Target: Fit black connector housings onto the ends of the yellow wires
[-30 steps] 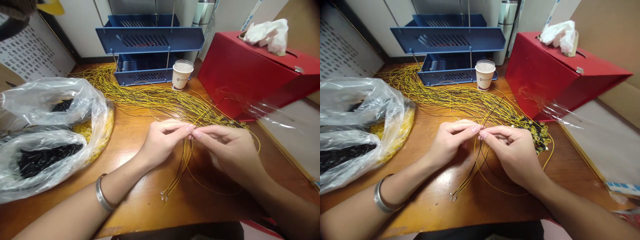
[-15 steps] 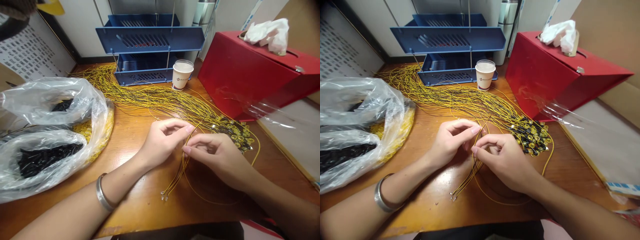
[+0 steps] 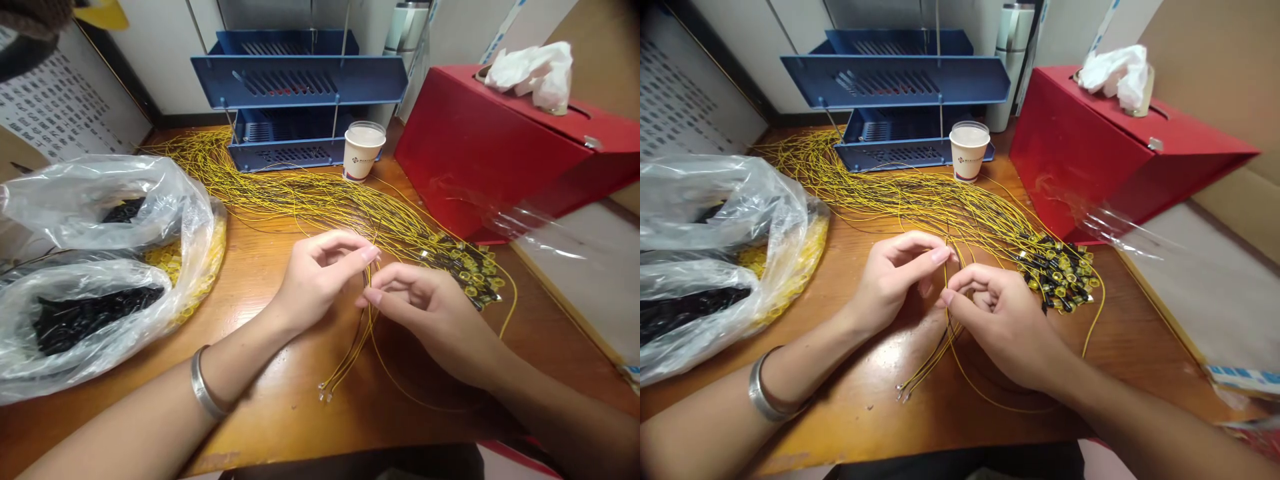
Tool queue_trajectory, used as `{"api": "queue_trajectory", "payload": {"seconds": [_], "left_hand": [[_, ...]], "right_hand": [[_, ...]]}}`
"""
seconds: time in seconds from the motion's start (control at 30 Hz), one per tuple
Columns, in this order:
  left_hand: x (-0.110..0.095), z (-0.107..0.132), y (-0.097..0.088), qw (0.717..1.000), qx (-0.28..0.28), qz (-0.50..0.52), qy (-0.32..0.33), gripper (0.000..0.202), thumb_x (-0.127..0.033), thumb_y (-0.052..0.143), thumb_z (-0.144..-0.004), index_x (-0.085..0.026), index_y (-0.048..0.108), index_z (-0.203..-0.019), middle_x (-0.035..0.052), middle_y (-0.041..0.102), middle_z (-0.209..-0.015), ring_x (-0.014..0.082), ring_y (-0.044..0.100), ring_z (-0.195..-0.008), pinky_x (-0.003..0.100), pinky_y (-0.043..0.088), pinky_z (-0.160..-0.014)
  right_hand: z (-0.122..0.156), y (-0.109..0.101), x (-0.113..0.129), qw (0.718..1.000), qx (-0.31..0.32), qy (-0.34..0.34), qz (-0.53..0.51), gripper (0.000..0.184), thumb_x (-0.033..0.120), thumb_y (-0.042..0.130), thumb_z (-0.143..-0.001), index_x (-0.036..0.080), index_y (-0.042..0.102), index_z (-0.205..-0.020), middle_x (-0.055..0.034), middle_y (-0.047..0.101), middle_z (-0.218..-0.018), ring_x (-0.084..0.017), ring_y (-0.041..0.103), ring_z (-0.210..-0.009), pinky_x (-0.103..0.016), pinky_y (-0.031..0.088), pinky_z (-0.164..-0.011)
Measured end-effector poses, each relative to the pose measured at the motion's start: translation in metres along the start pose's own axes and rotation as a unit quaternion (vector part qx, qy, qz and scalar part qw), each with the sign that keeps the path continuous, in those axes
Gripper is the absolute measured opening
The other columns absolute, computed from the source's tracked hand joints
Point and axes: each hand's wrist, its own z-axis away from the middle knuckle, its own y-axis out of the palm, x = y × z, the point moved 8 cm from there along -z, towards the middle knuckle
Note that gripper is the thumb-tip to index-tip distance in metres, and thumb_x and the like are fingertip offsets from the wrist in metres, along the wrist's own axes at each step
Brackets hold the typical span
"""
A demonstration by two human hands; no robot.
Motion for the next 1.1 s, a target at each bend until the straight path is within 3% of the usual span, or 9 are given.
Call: {"api": "queue_trajectory", "payload": {"seconds": [0.1, 0.2, 0.3, 0.37, 0.43, 0.53, 0.73, 0.97, 1.1], "left_hand": [[0.001, 0.001, -0.001, 1.0, -0.001, -0.005, -0.005, 0.011, -0.024, 0.077, -0.079, -0.015, 0.074, -0.076, 0.0021, 0.071, -0.078, 0.0091, 0.062, -0.067, 0.019, 0.049, -0.062], [-0.003, 0.0, 0.002, 1.0, 0.02, -0.013, 0.01, 0.009, -0.021, 0.076, -0.08, -0.014, 0.076, -0.075, 0.001, 0.07, -0.073, 0.007, 0.058, -0.059, 0.019, 0.047, -0.058], [-0.006, 0.0, 0.004, 0.999, 0.025, 0.0, 0.027, 0.008, -0.02, 0.075, -0.081, -0.014, 0.076, -0.076, -0.0006, 0.069, -0.071, 0.0047, 0.055, -0.055, 0.018, 0.048, -0.059], [-0.005, 0.001, 0.004, 0.999, 0.023, 0.005, 0.024, 0.008, -0.02, 0.075, -0.081, -0.014, 0.076, -0.076, -0.0011, 0.069, -0.07, 0.0044, 0.056, -0.055, 0.018, 0.049, -0.062], [-0.004, 0.001, 0.003, 1.0, 0.019, -0.001, 0.021, 0.008, -0.021, 0.075, -0.081, -0.014, 0.076, -0.078, -0.0005, 0.07, -0.072, 0.0049, 0.057, -0.058, 0.018, 0.05, -0.065], [-0.004, 0.001, 0.002, 1.0, 0.014, -0.012, 0.02, 0.009, -0.023, 0.075, -0.082, -0.015, 0.077, -0.079, 0.0007, 0.072, -0.076, 0.0067, 0.061, -0.064, 0.019, 0.052, -0.069], [-0.009, 0.001, 0.002, 0.998, 0.017, -0.043, 0.042, 0.007, -0.021, 0.075, -0.082, -0.017, 0.079, -0.078, 0.0018, 0.074, -0.08, 0.0104, 0.066, -0.078, 0.021, 0.053, -0.076], [-0.012, 0.001, 0.006, 0.996, 0.028, -0.052, 0.061, 0.006, -0.021, 0.075, -0.081, -0.017, 0.079, -0.079, 0.0028, 0.073, -0.083, 0.0119, 0.067, -0.083, 0.023, 0.053, -0.08], [-0.009, 0.002, 0.006, 0.998, 0.026, -0.046, 0.036, 0.008, -0.022, 0.075, -0.081, -0.016, 0.077, -0.076, 0.0019, 0.072, -0.076, 0.0107, 0.065, -0.074, 0.022, 0.051, -0.071]], "right_hand": [[0.0, 0.0, 0.002, 0.997, -0.001, -0.014, -0.07, 0.009, 0.032, 0.07, -0.087, 0.023, 0.069, -0.086, -0.0004, 0.07, -0.078, -0.013, 0.065, -0.078, -0.023, 0.05, -0.07], [0.0, -0.002, 0.007, 0.995, -0.014, -0.035, -0.094, 0.007, 0.031, 0.072, -0.087, 0.025, 0.072, -0.091, 0.0008, 0.071, -0.081, -0.01, 0.066, -0.078, -0.02, 0.051, -0.076], [0.001, -0.005, 0.009, 0.995, -0.031, -0.042, -0.079, 0.012, 0.033, 0.069, -0.09, 0.024, 0.071, -0.083, 0.0038, 0.062, -0.064, -0.007, 0.059, -0.063, -0.018, 0.049, -0.068], [0.001, -0.006, 0.008, 0.997, -0.03, -0.035, -0.065, 0.018, 0.033, 0.067, -0.091, 0.022, 0.07, -0.077, 0.0066, 0.05, -0.052, -0.005, 0.047, -0.049, -0.018, 0.043, -0.057], [0.002, -0.006, 0.006, 0.998, -0.024, -0.024, -0.059, 0.02, 0.034, 0.067, -0.09, 0.021, 0.068, -0.075, 0.0074, 0.047, -0.05, -0.003, 0.036, -0.043, -0.019, 0.034, -0.047], [0.002, -0.006, 0.003, 0.998, -0.018, -0.016, -0.061, 0.021, 0.035, 0.068, -0.089, 0.021, 0.067, -0.075, 0.0057, 0.053, -0.056, -0.003, 0.034, -0.044, -0.021, 0.023, -0.041], [0.0, -0.008, 0.003, 0.995, -0.048, -0.021, -0.083, 0.022, 0.04, 0.064, -0.092, 0.021, 0.066, -0.081, 0.0074, 0.038, -0.048, -0.005, 0.029, -0.04, -0.023, 0.015, -0.038], [0.002, -0.01, 0.003, 0.994, -0.064, -0.021, -0.083, 0.026, 0.042, 0.066, -0.091, 0.02, 0.063, -0.077, 0.0079, 0.043, -0.049, -0.004, 0.029, -0.038, -0.023, 0.02, -0.038], [0.004, -0.011, 0.004, 0.995, -0.066, -0.027, -0.065, 0.022, 0.037, 0.066, -0.091, 0.02, 0.066, -0.078, 0.0076, 0.049, -0.053, -0.003, 0.032, -0.041, -0.021, 0.03, -0.044]]}}
